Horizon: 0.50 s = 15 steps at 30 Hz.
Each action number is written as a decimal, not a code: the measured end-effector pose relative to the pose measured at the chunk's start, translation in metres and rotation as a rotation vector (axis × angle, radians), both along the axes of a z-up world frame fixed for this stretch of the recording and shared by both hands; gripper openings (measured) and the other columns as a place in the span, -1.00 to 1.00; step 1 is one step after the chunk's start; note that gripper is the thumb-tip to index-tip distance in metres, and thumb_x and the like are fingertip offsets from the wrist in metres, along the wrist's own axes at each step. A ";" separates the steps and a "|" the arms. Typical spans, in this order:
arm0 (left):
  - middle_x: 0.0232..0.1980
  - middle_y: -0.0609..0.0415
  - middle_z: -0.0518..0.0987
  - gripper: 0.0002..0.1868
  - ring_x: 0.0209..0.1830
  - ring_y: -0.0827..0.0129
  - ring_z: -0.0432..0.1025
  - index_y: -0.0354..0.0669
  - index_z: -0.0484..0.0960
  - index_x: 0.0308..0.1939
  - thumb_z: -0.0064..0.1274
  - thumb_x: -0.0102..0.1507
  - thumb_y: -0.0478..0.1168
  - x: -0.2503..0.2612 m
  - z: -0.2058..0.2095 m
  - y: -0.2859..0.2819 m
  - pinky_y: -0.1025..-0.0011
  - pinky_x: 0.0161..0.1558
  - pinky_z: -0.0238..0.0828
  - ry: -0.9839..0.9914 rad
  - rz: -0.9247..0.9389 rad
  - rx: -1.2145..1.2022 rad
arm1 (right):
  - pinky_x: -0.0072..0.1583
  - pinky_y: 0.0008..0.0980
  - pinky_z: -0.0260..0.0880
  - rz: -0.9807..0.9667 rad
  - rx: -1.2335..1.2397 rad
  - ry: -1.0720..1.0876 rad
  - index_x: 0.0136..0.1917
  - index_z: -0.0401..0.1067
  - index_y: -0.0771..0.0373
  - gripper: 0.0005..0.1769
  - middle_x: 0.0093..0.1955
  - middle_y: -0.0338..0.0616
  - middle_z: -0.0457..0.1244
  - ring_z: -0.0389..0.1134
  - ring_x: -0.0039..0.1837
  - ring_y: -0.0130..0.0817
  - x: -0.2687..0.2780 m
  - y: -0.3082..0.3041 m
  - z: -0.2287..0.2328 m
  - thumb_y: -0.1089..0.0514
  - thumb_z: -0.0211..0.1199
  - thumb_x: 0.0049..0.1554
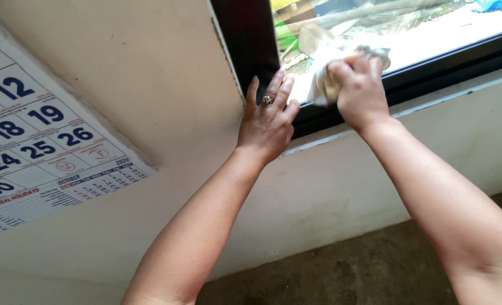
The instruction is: The person wets a cloth in a green basin, wrings it out, and uses it to wipe the interior frame and glass of a sliding window.
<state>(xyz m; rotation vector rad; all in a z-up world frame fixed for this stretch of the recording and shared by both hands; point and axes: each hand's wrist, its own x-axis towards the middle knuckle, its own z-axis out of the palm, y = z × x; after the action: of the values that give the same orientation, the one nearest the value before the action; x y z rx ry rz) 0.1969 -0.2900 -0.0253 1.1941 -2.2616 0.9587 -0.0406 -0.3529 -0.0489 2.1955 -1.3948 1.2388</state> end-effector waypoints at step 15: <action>0.53 0.10 0.36 -0.81 0.66 0.34 0.03 0.02 0.59 0.03 -0.02 0.37 -0.29 0.020 -0.004 0.010 0.00 0.63 -0.40 0.078 -0.204 -0.090 | 0.43 -0.01 0.24 0.161 -0.004 -0.039 0.30 0.39 0.16 -0.56 0.33 -0.08 0.20 0.16 0.39 0.17 0.082 0.032 -0.017 0.33 0.23 0.15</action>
<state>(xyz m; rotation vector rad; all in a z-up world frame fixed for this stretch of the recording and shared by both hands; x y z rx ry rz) 0.2169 -0.2804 -0.0291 0.9258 -2.2040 0.9085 0.0415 -0.3206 -0.0661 2.3322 -1.2492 1.3426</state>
